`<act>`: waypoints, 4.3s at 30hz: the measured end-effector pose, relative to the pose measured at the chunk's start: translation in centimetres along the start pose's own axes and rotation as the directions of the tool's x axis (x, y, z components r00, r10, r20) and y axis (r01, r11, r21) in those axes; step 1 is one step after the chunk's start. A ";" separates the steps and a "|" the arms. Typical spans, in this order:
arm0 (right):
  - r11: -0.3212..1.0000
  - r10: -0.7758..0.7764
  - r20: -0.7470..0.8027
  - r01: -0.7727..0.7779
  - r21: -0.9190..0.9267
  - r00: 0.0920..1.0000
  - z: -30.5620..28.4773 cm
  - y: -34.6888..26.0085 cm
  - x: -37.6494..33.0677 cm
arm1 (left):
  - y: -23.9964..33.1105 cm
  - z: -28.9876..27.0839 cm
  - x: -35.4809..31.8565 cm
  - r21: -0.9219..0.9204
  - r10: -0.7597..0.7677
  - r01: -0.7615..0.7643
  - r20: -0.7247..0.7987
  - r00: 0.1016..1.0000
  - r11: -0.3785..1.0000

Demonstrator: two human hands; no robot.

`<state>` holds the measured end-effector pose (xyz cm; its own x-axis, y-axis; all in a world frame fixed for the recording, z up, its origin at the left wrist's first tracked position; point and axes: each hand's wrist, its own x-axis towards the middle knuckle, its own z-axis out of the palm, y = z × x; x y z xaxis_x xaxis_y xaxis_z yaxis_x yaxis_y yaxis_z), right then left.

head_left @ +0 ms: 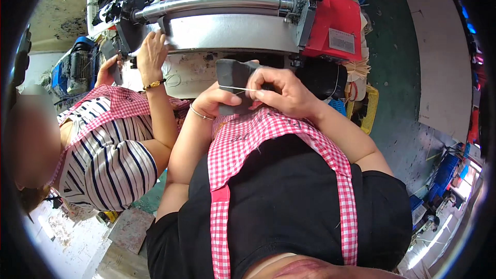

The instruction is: The person feeds dark rectangular material pieces into a roller machine and collects the processed output. They repeatedly retrieve new pieces from a blue basket, pass them through the machine, and stack the resulting items in their hands.

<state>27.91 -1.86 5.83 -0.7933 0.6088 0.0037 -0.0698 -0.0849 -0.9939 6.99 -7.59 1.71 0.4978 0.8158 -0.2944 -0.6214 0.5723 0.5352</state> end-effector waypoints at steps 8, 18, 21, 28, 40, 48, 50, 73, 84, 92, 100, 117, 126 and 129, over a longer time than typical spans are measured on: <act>0.843 0.051 -0.385 0.166 0.511 0.922 -5.0 0.9 1.6 | 2.2 4.5 3.2 0.984 0.082 -0.039 0.025 0.996 0.173; 0.979 -0.197 -0.104 0.191 -0.071 0.975 -8.5 -0.3 -2.6 | 0.9 0.6 1.6 0.973 -0.022 0.231 -0.231 0.973 0.021; 0.756 -0.058 0.195 0.171 -0.631 0.979 -10.0 -2.2 -2.8 | 1.5 -0.2 0.9 0.881 -0.053 -0.043 0.077 0.996 0.471; 0.637 0.232 0.210 0.015 -0.771 0.950 -9.6 -2.4 -3.6 | -2.9 -3.3 -3.0 0.634 0.090 0.662 -0.692 0.717 -0.400; -0.409 -0.376 -0.254 -0.405 -0.818 0.891 -15.1 -4.7 6.8 | -23.7 -9.2 -9.7 0.705 -0.095 0.360 -0.386 0.918 0.611; -0.694 -0.375 -0.207 -0.422 -0.584 0.904 -19.8 -0.6 11.7 | -44.1 -13.1 -3.3 0.476 -0.091 0.218 -0.274 0.957 0.852; -0.688 -0.349 -0.078 -0.312 -0.655 0.934 -22.0 -2.0 12.5 | -49.4 -14.9 -0.2 0.523 0.055 0.057 -0.197 0.979 0.851; -0.508 -0.493 0.387 0.103 -0.855 0.779 -12.5 1.6 5.5 | -37.4 -7.8 -5.0 -0.028 0.280 -0.287 -0.155 0.947 0.957; -0.139 -0.511 0.129 0.067 -0.988 0.850 -19.4 -4.4 6.8 | -11.7 0.9 -9.0 0.338 0.240 -0.193 -0.103 0.965 0.921; -0.168 -0.610 0.048 -0.070 -0.983 0.791 -20.6 -0.6 9.3 | -4.8 -0.8 -5.9 0.335 0.090 -0.056 -0.086 0.992 0.940; -0.121 -0.588 -0.270 -0.413 -0.903 0.762 -18.9 -1.3 9.4 | 0.2 0.4 -1.7 0.357 0.085 -0.065 -0.041 0.996 0.932; 0.112 -0.536 -0.118 -0.068 -0.991 0.836 -5.8 8.7 22.7 | 2.8 -0.1 -1.7 0.321 0.174 -0.098 -0.216 0.961 0.942; 0.081 -0.517 -0.169 -0.149 -0.986 0.839 -9.4 8.2 19.9 | 2.9 -2.0 -2.5 0.423 0.301 -0.188 -0.219 0.928 0.886; 0.150 -0.248 -0.413 -0.386 -0.910 0.876 -9.9 4.9 19.1 | 2.9 -1.4 -2.1 0.310 0.342 -0.249 -0.294 0.893 0.918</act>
<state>18.41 17.15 -0.08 -0.4279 0.8803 0.2049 0.8464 0.4698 -0.2507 3.30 -7.53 2.74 0.0540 0.9483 -0.3127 -0.5070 0.2959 0.8096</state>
